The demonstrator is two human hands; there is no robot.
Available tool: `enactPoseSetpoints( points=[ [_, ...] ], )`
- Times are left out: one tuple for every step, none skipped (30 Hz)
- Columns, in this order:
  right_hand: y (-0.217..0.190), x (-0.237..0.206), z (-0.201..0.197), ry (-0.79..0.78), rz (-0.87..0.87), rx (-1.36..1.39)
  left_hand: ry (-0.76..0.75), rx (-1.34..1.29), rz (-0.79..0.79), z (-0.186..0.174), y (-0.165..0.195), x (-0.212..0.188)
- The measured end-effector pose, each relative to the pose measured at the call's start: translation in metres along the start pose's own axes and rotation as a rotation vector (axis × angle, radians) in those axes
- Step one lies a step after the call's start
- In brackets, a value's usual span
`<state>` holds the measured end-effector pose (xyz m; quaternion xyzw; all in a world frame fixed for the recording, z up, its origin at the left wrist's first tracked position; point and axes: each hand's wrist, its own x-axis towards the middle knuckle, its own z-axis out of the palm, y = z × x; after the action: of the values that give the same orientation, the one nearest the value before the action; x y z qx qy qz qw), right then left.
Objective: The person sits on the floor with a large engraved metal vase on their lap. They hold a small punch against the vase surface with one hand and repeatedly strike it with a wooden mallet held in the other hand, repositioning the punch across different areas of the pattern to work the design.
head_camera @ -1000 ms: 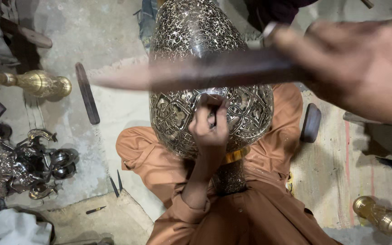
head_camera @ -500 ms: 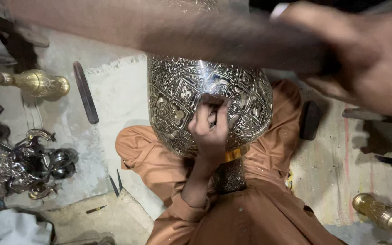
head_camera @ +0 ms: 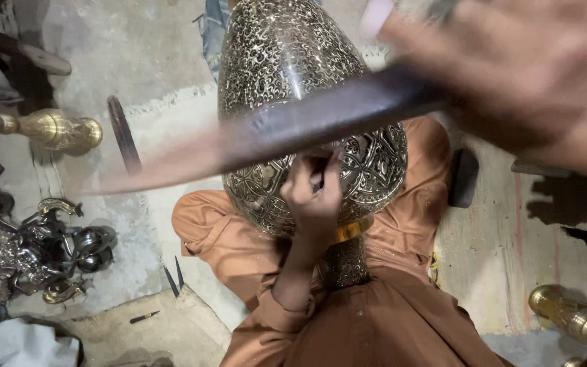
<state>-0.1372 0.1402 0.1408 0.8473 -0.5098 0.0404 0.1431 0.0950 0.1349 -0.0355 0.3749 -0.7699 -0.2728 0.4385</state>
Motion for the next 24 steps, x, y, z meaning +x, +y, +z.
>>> enactPoseSetpoints(
  points=[
    [-0.003,0.006,0.0,0.061,0.062,0.194,-0.002,-0.217,-0.191,0.0,0.001,-0.001],
    [-0.007,0.01,0.0,0.034,0.168,0.443,-0.005,-0.432,-0.381,0.0,0.001,-0.002],
    [-0.011,0.014,-0.001,0.006,0.273,0.692,-0.034,-0.245,-0.235,-0.001,0.001,-0.003],
    [-0.014,0.017,-0.001,-0.045,0.149,0.277,-0.058,-0.06,-0.088,-0.001,-0.001,-0.003],
    [-0.015,0.019,-0.001,-0.091,0.021,-0.138,-0.078,0.126,0.056,0.0,-0.003,-0.003],
    [-0.015,0.02,-0.001,-0.135,-0.105,-0.55,-0.038,-0.036,-0.066,0.001,-0.004,-0.004],
    [-0.015,0.019,0.001,-0.174,-0.067,-0.483,-0.003,-0.202,-0.187,0.004,-0.004,-0.005],
    [-0.012,0.018,0.002,-0.212,-0.03,-0.418,0.034,-0.37,-0.307,0.007,-0.003,-0.006],
    [-0.01,0.015,0.004,-0.205,-0.006,-0.314,0.034,-0.389,-0.301,0.008,-0.004,-0.007],
    [-0.006,0.013,0.006,-0.197,0.018,-0.211,0.033,-0.405,-0.294,0.008,-0.005,-0.008],
    [-0.005,0.011,0.009,-0.141,0.034,-0.076,0.034,-0.421,-0.28,0.009,-0.006,-0.009],
    [-0.003,0.01,0.012,-0.087,0.043,0.058,0.026,-0.384,-0.27,0.01,-0.008,-0.008],
    [-0.004,0.009,0.014,-0.035,0.053,0.197,0.014,-0.346,-0.265,0.01,-0.008,-0.009],
    [-0.004,0.009,0.016,0.012,0.069,0.339,-0.005,-0.31,-0.263,0.01,-0.009,-0.01],
    [-0.006,0.009,0.017,-0.032,0.052,0.267,0.005,-0.297,-0.238,0.011,-0.009,-0.009],
    [-0.008,0.01,0.017,-0.074,0.032,0.196,0.022,-0.283,-0.205,0.013,-0.01,-0.007],
    [-0.01,0.01,0.016,-0.2,-0.025,-0.086,0.04,-0.266,-0.17,0.012,-0.011,-0.006],
    [-0.011,0.01,0.015,-0.328,-0.077,-0.366,0.054,-0.068,-0.02,0.012,-0.012,-0.006],
    [-0.011,0.009,0.013,-0.248,0.01,-0.198,0.064,0.129,0.127,0.011,-0.012,-0.005],
    [-0.01,0.008,0.011,-0.17,0.095,-0.029,0.072,0.324,0.271,0.009,-0.012,-0.005],
    [-0.008,0.006,0.01,-0.096,0.145,0.098,0.067,0.112,0.09,0.009,-0.011,-0.006],
    [-0.006,0.004,0.009,-0.017,0.184,0.228,0.063,-0.099,-0.086,0.008,-0.008,-0.008],
    [-0.004,0.001,0.009,0.06,0.179,0.317,0.06,-0.309,-0.258,0.008,-0.007,-0.008],
    [-0.002,-0.003,0.01,0.049,0.131,0.216,0.061,-0.319,-0.251,0.007,-0.006,-0.007]
  ],
)
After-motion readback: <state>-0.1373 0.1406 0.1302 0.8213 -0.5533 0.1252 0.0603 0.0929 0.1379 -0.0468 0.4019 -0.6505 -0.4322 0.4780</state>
